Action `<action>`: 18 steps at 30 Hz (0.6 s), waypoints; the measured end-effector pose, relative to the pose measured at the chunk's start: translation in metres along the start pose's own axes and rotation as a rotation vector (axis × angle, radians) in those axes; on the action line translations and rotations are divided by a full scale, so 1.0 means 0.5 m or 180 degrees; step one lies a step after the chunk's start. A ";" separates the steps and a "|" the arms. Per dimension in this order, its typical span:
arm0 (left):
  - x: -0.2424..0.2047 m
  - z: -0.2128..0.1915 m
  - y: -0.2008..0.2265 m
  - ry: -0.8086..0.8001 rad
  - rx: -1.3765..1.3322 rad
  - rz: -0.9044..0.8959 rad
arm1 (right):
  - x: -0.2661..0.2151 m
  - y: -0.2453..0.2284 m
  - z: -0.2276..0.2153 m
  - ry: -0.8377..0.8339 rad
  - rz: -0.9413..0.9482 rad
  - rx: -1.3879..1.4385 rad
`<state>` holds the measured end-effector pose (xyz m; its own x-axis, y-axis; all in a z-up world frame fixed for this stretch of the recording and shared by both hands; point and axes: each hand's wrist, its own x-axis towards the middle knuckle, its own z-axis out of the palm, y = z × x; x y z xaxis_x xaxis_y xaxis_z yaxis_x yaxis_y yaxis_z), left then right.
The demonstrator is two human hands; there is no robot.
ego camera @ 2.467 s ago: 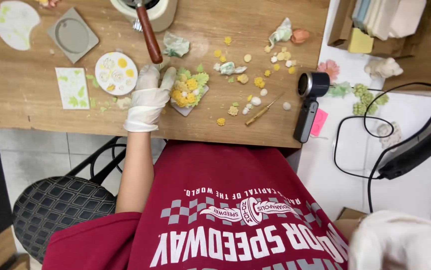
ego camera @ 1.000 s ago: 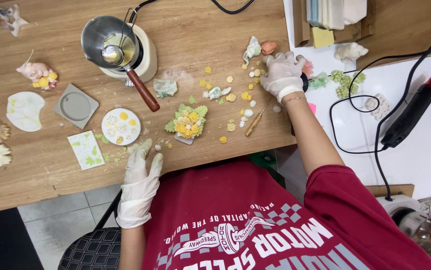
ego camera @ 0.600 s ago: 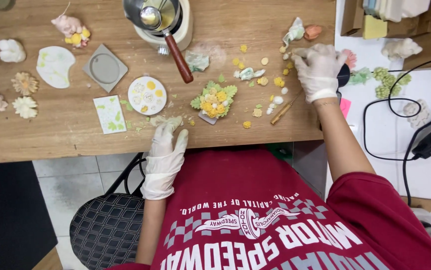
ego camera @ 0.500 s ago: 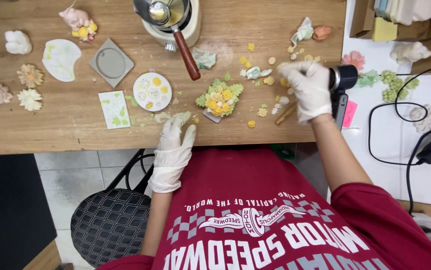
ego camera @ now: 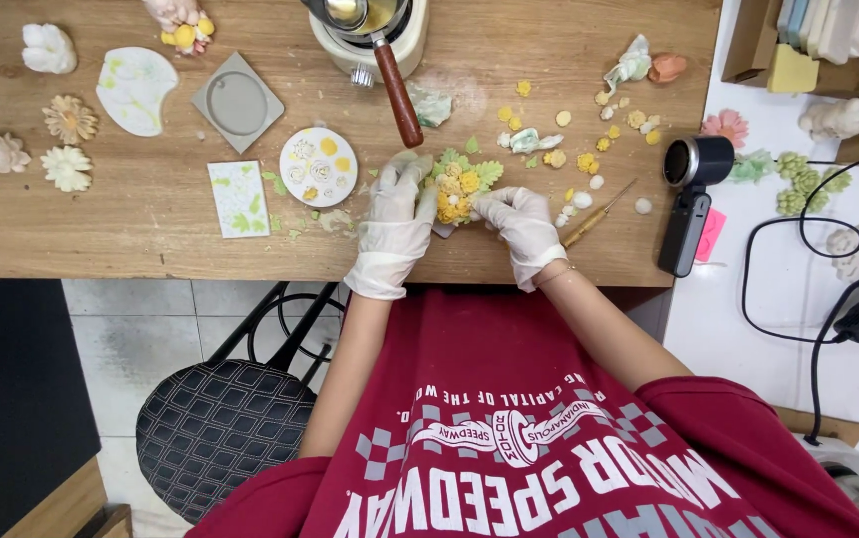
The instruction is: The recorder is crafting and assembling intricate wax flowers using melted wax, sculpting tools, and a handheld inspection light.
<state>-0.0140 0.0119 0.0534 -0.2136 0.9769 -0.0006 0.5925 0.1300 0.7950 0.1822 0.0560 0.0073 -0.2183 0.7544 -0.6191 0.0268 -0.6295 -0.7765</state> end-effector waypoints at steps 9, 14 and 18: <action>0.007 0.032 -0.020 -0.0216 -0.0055 -0.0228 | 0.010 0.011 0.013 0.0059 0.0215 -0.0090; 0.010 0.032 -0.017 -0.0298 -0.0025 -0.0370 | 0.020 0.039 0.021 0.0267 -0.0180 -0.0027; 0.011 0.030 -0.015 -0.0350 0.0020 -0.0420 | 0.032 0.067 0.010 0.0395 -0.0715 -0.0326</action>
<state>-0.0078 0.0188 0.0385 -0.2038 0.9639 -0.1712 0.5699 0.2590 0.7798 0.1746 0.0459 -0.0283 -0.1089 0.8940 -0.4347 0.0912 -0.4265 -0.8999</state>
